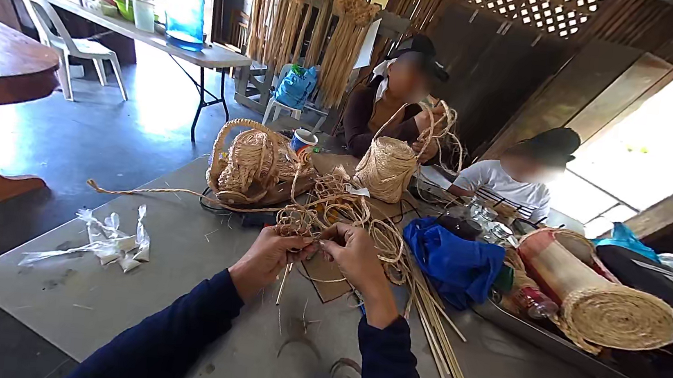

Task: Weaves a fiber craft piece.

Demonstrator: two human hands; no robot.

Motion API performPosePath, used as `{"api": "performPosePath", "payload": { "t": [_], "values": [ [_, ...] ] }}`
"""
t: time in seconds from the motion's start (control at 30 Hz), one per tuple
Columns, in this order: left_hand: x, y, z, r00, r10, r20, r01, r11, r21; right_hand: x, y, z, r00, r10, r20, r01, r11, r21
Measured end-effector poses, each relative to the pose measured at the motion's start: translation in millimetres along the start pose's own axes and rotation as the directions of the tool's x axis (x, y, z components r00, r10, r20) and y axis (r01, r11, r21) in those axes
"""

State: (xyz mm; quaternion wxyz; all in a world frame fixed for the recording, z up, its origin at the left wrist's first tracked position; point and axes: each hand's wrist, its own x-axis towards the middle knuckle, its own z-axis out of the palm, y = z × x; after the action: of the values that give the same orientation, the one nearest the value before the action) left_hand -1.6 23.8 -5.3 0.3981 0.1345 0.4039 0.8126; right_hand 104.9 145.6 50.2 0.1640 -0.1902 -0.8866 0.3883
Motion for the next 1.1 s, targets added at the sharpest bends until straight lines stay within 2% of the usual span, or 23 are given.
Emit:
{"api": "performPosePath", "payload": {
  "t": [0.4, 0.5, 0.6, 0.67, 0.93, 1.03, 1.1],
  "values": [
    [2, -3, 3, 1.000, -0.010, 0.025, 0.010, 1.000, 0.006, -2, 4, -7, 1.000, -0.016, 0.004, 0.016, 0.999, -0.033],
    [-2, -4, 1, 0.999, 0.044, 0.022, -0.047, 0.993, 0.109, -2, -1, -6, 0.995, -0.093, 0.026, 0.095, 0.991, -0.088],
    [4, -14, -6, 0.993, 0.111, 0.046, -0.118, 0.974, 0.193, -1, 7, 2, 0.974, -0.222, -0.043, 0.218, 0.973, -0.071],
    [12, -20, -15, 0.990, 0.122, 0.069, -0.134, 0.972, 0.192, 1, 12, 4, 0.964, -0.256, -0.071, 0.250, 0.965, -0.084],
    [10, -14, -18, 0.993, 0.049, 0.112, -0.072, 0.975, 0.211, 4, 9, 4, 0.990, -0.137, 0.014, 0.138, 0.988, -0.067],
    [13, -14, -22, 0.988, 0.033, 0.150, -0.063, 0.978, 0.200, 5, 10, 5, 0.994, -0.106, -0.012, 0.105, 0.993, -0.059],
    [11, -13, -18, 0.992, 0.055, 0.111, -0.074, 0.982, 0.176, 6, 9, 9, 0.992, -0.122, -0.045, 0.120, 0.991, -0.053]
  ]
}}
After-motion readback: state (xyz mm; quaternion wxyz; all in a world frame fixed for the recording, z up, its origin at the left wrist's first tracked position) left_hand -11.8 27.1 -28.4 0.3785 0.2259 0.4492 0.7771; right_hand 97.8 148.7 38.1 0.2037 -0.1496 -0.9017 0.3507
